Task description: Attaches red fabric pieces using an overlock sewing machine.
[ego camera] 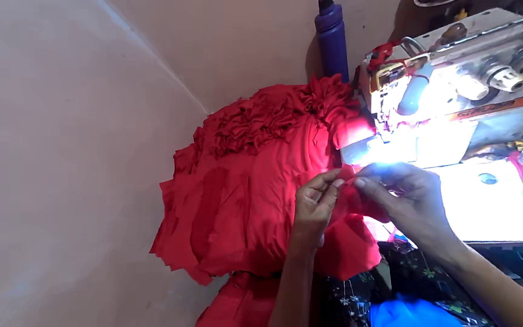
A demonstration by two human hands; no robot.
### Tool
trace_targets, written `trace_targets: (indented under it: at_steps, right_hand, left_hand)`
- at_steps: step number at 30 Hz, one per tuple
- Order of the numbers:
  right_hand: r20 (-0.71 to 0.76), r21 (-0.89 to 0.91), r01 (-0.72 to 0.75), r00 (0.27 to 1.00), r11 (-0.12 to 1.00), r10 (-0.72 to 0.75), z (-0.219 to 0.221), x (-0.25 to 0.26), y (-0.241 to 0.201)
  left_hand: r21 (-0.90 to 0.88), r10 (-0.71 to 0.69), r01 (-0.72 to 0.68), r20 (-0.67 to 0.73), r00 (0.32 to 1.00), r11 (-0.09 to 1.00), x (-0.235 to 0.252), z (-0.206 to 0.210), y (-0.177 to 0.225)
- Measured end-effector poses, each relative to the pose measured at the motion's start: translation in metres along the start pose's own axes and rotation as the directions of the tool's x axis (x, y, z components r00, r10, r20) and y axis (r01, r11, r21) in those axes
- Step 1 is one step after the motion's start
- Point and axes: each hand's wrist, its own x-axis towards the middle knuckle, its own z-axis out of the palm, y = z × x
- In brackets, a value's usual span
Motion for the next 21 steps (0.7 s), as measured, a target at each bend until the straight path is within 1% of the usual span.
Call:
trace_targets:
  at_steps: [2,6,8,10,12,13,15,16,19,21]
  right_hand:
    - [-0.002,0.039,-0.042,0.999,0.998,0.042,0.004,0.001,-0.001]
    - [0.0,0.114,-0.115,0.993,0.987,0.116,0.01,-0.002,-0.003]
    - [-0.003,0.123,-0.128,0.992,0.984,0.129,0.012,-0.003,-0.003]
    - [-0.003,0.143,-0.15,0.988,0.978,0.152,0.012,-0.004,-0.003]
    - [0.013,0.164,-0.166,0.986,0.972,0.166,0.011,-0.005,-0.006]
    - [0.047,0.174,-0.183,0.983,0.968,0.177,0.009,-0.005,-0.008]
    - [0.151,0.203,-0.227,0.968,0.953,0.198,0.003,-0.005,-0.013]
    - [0.208,0.212,-0.241,0.958,0.947,0.197,0.0,-0.005,-0.015]
    - [0.31,0.238,-0.276,0.93,0.931,0.196,-0.006,-0.01,-0.014]
    - [0.345,0.259,-0.288,0.919,0.922,0.191,-0.011,-0.014,-0.014]
  left_hand:
    - [-0.011,-0.012,0.012,0.019,1.0,1.0,-0.004,-0.002,0.002]
    - [0.018,-0.074,0.076,-0.079,0.994,0.997,-0.01,0.003,0.007]
    - [-0.003,-0.107,0.107,-0.116,0.987,0.994,-0.013,0.006,0.008]
    - [-0.027,-0.104,0.101,-0.133,0.986,0.995,-0.015,0.007,0.009]
    - [0.015,-0.031,0.033,-0.108,0.994,0.999,-0.017,0.006,0.01]
    - [0.045,0.024,-0.02,-0.088,0.996,0.999,-0.016,0.004,0.011]
    - [0.134,0.108,-0.103,-0.033,0.994,0.986,-0.013,-0.003,0.016]
    - [0.174,0.141,-0.142,0.018,0.99,0.974,-0.012,-0.007,0.02]
    - [0.246,0.266,-0.305,0.178,0.947,0.92,-0.007,-0.017,0.034]
    - [0.267,0.338,-0.392,0.226,0.913,0.88,-0.004,-0.019,0.041]
